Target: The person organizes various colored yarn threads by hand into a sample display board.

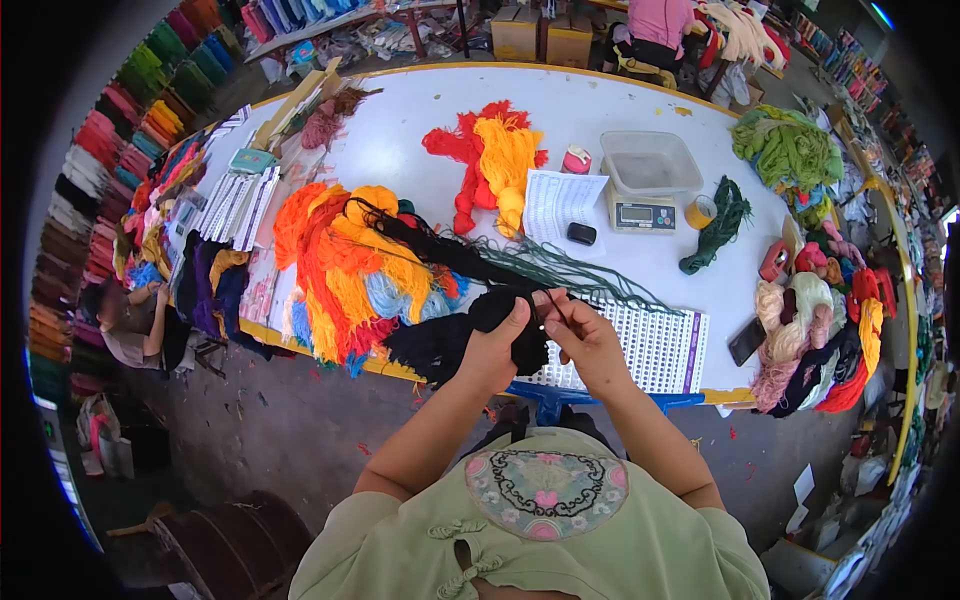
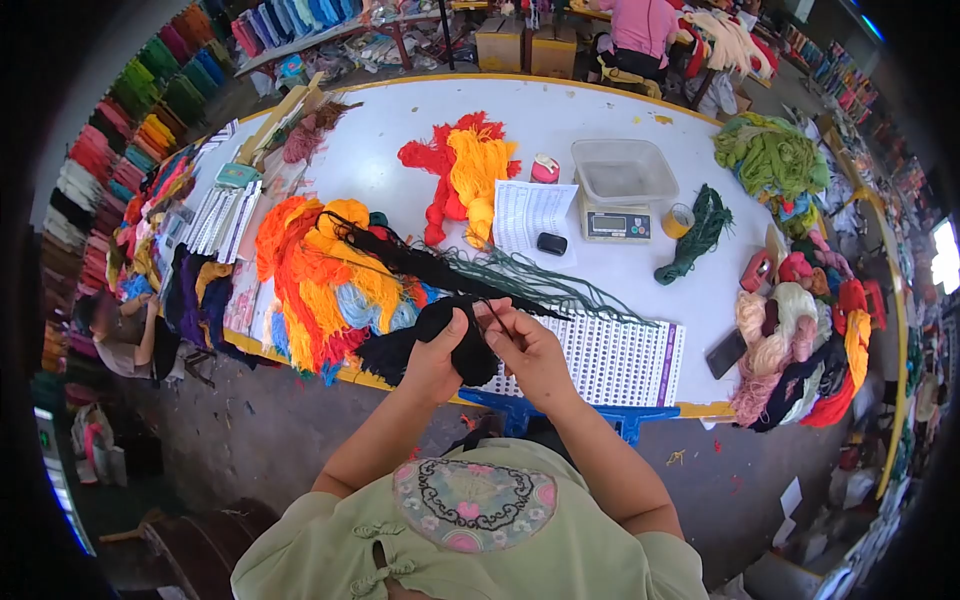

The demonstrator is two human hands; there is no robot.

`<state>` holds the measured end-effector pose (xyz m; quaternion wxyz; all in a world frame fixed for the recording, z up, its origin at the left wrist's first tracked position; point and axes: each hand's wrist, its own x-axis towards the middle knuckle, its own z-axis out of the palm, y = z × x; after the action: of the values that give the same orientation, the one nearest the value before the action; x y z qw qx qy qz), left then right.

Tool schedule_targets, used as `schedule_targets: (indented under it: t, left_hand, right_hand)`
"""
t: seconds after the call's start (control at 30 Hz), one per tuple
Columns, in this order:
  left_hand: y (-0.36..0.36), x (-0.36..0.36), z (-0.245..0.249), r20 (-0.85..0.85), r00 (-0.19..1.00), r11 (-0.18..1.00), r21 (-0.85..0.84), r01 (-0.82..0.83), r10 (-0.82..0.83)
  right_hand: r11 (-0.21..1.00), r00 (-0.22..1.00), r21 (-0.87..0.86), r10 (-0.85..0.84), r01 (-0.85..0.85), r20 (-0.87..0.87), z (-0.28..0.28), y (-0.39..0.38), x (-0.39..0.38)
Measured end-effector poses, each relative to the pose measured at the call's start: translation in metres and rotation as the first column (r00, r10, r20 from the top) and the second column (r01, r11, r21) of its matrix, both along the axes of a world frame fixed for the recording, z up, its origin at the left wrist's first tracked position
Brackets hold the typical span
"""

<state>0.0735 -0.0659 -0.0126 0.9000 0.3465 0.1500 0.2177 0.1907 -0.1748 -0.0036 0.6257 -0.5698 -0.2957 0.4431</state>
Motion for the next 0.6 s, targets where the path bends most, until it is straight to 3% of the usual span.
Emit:
schedule_targets:
  t: [0.27, 0.47, 0.6]
  left_hand:
    - [0.003, 0.001, -0.005, 0.015, 1.0, 1.0, -0.022, -0.022, 0.022]
    - [0.003, 0.003, -0.01, -0.002, 0.995, 0.987, 0.122, -0.1, 0.101]
    - [0.004, 0.003, -0.008, -0.002, 0.993, 0.984, 0.131, -0.12, 0.121]
  right_hand:
    - [0.999, 0.987, 0.022, -0.025, 0.029, -0.16, 0.002, -0.001, -0.003]
    - [0.998, 0.984, 0.045, -0.041, 0.049, -0.171, 0.005, 0.002, -0.006]
    - [0.997, 0.975, 0.058, -0.035, 0.049, -0.219, 0.005, 0.002, -0.006]
